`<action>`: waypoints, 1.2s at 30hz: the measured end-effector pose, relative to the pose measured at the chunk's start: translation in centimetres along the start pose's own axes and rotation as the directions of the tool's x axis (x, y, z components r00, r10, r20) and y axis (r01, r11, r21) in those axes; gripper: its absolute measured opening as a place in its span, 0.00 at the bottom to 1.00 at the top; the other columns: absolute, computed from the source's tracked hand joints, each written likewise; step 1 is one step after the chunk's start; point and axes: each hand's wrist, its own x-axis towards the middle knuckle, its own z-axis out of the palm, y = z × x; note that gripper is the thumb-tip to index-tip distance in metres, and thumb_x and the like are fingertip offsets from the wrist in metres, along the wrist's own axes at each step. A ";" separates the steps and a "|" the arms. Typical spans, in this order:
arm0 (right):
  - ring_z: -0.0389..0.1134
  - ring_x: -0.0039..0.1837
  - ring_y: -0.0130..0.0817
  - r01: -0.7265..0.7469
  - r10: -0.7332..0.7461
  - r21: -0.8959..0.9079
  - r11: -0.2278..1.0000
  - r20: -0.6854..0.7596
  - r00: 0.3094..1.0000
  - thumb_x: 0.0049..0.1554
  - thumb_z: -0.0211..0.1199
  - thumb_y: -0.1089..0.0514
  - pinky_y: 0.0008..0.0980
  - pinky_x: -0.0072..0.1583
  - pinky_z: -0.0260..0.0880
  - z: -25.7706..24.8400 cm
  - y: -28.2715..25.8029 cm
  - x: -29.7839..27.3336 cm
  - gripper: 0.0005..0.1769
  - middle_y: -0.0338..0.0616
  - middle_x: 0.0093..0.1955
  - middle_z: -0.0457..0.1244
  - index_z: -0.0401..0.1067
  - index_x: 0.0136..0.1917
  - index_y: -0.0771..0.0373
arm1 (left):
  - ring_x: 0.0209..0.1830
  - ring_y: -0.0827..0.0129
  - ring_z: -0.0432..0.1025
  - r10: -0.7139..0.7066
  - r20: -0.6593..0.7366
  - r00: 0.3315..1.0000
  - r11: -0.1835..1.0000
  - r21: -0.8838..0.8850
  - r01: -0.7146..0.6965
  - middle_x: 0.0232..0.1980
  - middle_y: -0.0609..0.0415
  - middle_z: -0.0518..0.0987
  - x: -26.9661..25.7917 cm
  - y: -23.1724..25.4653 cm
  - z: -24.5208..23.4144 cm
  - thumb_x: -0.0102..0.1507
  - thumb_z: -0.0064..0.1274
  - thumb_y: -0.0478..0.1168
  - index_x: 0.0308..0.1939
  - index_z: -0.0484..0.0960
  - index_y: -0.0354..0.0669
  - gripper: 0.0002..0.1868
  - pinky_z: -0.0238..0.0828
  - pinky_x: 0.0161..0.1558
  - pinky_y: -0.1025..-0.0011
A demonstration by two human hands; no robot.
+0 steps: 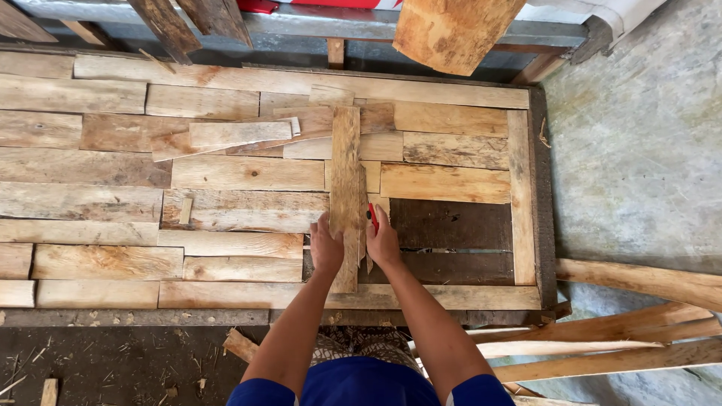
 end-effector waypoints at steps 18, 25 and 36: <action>0.71 0.51 0.62 -0.105 0.135 -0.143 0.984 0.220 0.966 0.61 0.53 0.61 0.53 0.51 0.71 -0.8 -4.0 -3.6 0.35 0.67 0.50 0.69 0.53 0.80 0.62 | 0.67 0.50 0.64 0.147 0.188 0.971 0.949 0.250 -0.192 0.70 0.44 0.62 -0.1 0.7 -0.3 0.65 0.55 0.48 0.76 0.62 0.62 0.35 0.74 0.57 0.58; 0.72 0.48 0.59 -0.150 0.229 -0.247 0.957 0.333 0.915 0.62 0.51 0.62 0.52 0.50 0.72 -1.8 -4.9 -6.2 0.36 0.64 0.50 0.68 0.47 0.81 0.67 | 0.66 0.48 0.64 0.147 0.227 0.963 0.929 0.303 -0.213 0.69 0.40 0.61 0.2 0.8 -0.3 0.68 0.54 0.50 0.77 0.60 0.57 0.34 0.74 0.56 0.58; 0.70 0.40 0.48 -0.124 0.273 -0.343 0.931 0.429 0.861 0.65 0.49 0.60 0.46 0.41 0.74 -1.3 -1.2 -11.7 0.37 0.58 0.52 0.66 0.41 0.83 0.61 | 0.66 0.49 0.64 0.079 0.316 0.945 0.876 0.431 -0.217 0.71 0.38 0.58 0.4 1.5 -0.4 0.68 0.54 0.46 0.81 0.52 0.54 0.40 0.79 0.51 0.62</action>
